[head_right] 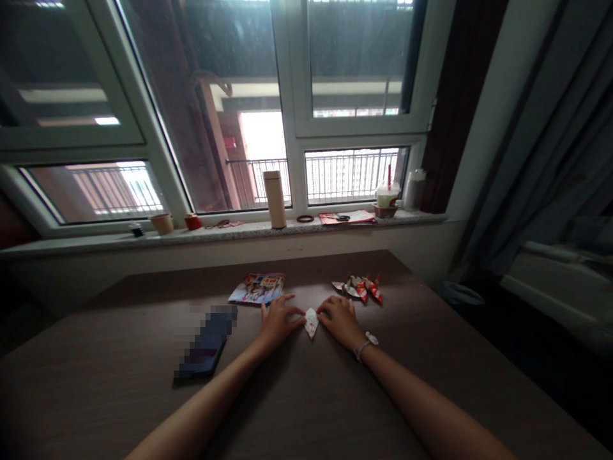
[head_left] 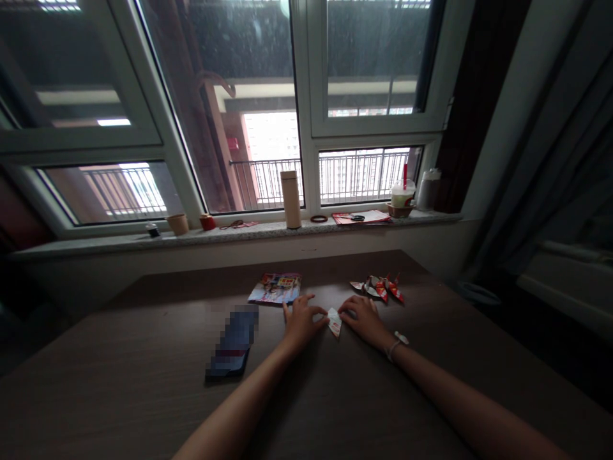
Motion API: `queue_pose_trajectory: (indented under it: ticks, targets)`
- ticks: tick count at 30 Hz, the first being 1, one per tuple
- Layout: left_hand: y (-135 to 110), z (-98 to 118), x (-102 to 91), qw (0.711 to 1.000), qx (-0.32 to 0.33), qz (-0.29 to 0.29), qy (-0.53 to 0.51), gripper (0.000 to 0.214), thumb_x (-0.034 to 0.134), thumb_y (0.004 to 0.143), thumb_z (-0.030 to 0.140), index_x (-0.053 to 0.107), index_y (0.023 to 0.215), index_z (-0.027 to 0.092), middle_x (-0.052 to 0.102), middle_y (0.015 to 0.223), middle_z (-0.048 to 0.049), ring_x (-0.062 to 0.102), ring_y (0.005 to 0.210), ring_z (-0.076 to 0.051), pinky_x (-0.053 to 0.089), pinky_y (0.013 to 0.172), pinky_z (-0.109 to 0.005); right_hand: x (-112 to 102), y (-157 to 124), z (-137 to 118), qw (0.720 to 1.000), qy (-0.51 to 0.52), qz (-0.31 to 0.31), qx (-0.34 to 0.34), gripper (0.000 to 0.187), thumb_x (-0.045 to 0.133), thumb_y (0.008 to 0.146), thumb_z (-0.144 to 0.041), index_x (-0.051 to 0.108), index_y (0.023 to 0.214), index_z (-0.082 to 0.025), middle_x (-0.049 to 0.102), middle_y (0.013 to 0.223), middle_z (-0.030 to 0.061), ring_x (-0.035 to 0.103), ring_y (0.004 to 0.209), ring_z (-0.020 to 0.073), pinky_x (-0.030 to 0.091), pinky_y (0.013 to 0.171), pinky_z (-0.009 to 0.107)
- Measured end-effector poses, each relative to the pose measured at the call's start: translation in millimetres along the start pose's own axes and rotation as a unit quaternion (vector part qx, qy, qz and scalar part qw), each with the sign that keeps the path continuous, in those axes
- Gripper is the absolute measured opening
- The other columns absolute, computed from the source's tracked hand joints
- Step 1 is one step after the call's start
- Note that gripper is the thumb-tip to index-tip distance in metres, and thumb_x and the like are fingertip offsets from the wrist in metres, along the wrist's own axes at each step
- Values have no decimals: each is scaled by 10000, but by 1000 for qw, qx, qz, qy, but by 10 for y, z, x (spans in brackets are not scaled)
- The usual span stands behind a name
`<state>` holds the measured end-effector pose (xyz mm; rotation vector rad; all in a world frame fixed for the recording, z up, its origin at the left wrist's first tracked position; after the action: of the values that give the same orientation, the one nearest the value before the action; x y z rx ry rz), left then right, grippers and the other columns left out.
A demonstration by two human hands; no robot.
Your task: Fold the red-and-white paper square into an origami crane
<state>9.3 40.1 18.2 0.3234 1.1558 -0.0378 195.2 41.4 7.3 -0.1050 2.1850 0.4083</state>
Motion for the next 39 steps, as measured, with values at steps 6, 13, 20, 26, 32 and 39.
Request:
queue_pose_trajectory:
  ticks: [6, 13, 20, 26, 32, 39]
  targets:
    - [17, 17, -7, 1000, -5, -1, -9, 128, 677, 825, 409, 764, 892, 342, 502, 1430, -9, 381, 1358, -321, 61, 1120, -718, -10, 23, -7, 1000, -7, 2, 12, 201, 574, 861, -383, 732, 923, -277, 640, 1104, 30, 484, 1156, 260, 281, 1044, 444]
    - [31, 78, 22, 999, -19, -5, -26, 132, 670, 829, 382, 732, 806, 268, 509, 1425, -21, 397, 1341, -308, 70, 1119, -724, 44, 49, -49, 999, -13, 17, 33, 171, 619, 846, -398, 721, 886, -267, 624, 1076, 41, 481, 1145, 273, 237, 1073, 505]
    - [3, 97, 23, 997, -55, -29, -43, 185, 636, 837, 403, 744, 973, 340, 463, 1465, -23, 376, 1348, -299, 52, 1145, -675, 75, 54, -36, 999, -12, 11, 35, 179, 598, 851, -414, 729, 911, -308, 604, 1140, 34, 432, 1213, 286, 169, 1099, 563]
    - [5, 78, 33, 997, -70, -30, -26, 182, 629, 832, 459, 751, 926, 361, 450, 1481, 10, 321, 1374, -343, 59, 1087, -753, 64, 56, -41, 999, 2, 13, 45, 183, 623, 828, -440, 735, 889, -309, 607, 1125, 30, 429, 1213, 292, 148, 1110, 561]
    - [3, 117, 53, 998, -61, -19, -22, 172, 626, 838, 444, 738, 917, 339, 466, 1472, 8, 314, 1373, -346, 54, 1062, -778, 56, 50, -80, 999, -14, 4, 46, 210, 572, 865, -461, 720, 903, -317, 593, 1138, 26, 431, 1213, 289, 132, 1107, 581]
    - [1, 128, 74, 998, -56, -12, -12, 179, 621, 841, 439, 721, 926, 319, 466, 1475, -9, 313, 1371, -344, 47, 1053, -786, 64, 49, -78, 999, -7, 4, 53, 189, 588, 855, -447, 712, 913, -318, 587, 1158, 26, 424, 1222, 293, 116, 1110, 588]
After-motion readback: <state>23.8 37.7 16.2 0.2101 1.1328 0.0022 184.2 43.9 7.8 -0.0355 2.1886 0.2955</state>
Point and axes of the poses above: each hand's wrist, its own y-axis towards the middle knuckle, its own x-axis out of the palm, z = x × y, the point moved 4 cm from there along y, towards the middle knuckle
